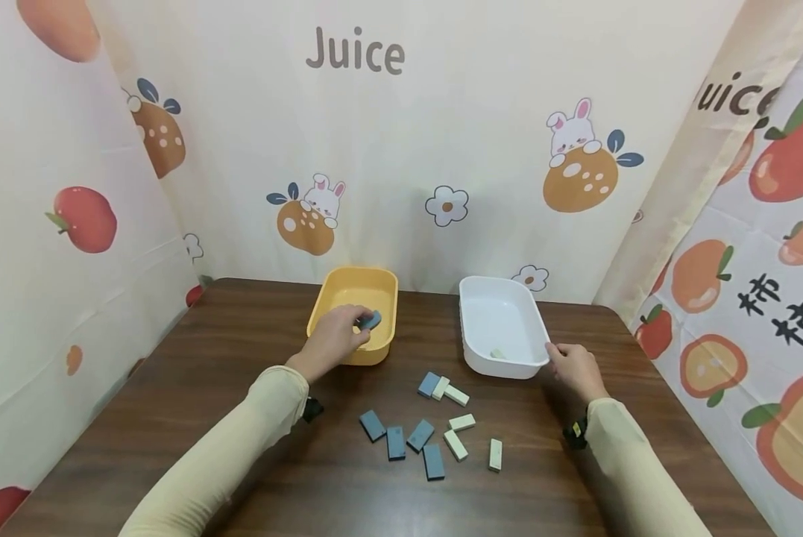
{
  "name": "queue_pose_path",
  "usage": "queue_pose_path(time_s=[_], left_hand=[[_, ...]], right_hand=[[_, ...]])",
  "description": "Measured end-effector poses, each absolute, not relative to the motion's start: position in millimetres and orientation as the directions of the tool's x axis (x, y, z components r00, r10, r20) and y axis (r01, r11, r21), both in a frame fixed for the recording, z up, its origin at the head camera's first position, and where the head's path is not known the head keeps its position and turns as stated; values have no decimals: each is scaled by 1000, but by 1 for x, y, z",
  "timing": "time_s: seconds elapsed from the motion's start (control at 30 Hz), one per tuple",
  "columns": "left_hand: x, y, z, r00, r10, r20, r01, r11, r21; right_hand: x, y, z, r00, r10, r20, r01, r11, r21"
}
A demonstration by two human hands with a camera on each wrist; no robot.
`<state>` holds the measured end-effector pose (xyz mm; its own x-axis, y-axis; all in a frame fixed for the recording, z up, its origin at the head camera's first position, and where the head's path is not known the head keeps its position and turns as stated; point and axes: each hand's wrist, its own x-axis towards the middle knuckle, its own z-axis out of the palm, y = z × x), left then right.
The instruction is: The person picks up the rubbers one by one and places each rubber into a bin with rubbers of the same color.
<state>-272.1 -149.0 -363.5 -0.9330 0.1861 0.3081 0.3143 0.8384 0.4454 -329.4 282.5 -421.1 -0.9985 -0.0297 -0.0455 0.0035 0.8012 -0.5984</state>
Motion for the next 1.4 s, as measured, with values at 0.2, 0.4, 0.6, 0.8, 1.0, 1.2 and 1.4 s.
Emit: queue_pose_path(time_s=[0.2,0.4,0.6,0.8,1.0,1.2,1.4], left_hand=[[-280,-168,-366,-962,129,239,226,869,441],[-293,-174,-373,-981,111,160,173,877,449],[-306,-176,-380,-994,87,59,104,877,470],[-313,-180,-385,-997,75,19,75,887,455],[-316,-180,-390,-996,84,-13,71,902,426],[-323,-177,-392,-994,91,-56,63,921,384],[-331,-176,-394,-987,114,-110,65,926,372]], right_hand=[[-328,276,-423,-998,-37,-55,3,799,-601],[-328,279,-422,-998,-30,-51,6,808,-589],[-329,283,-420,-999,-24,-45,6,813,-582],[-329,280,-420,-998,-28,-47,6,807,-591],[-328,278,-424,-999,-21,-50,13,807,-590],[-329,279,-424,-998,-15,-61,24,808,-588],[-329,279,-423,-999,-25,-47,7,808,-589]])
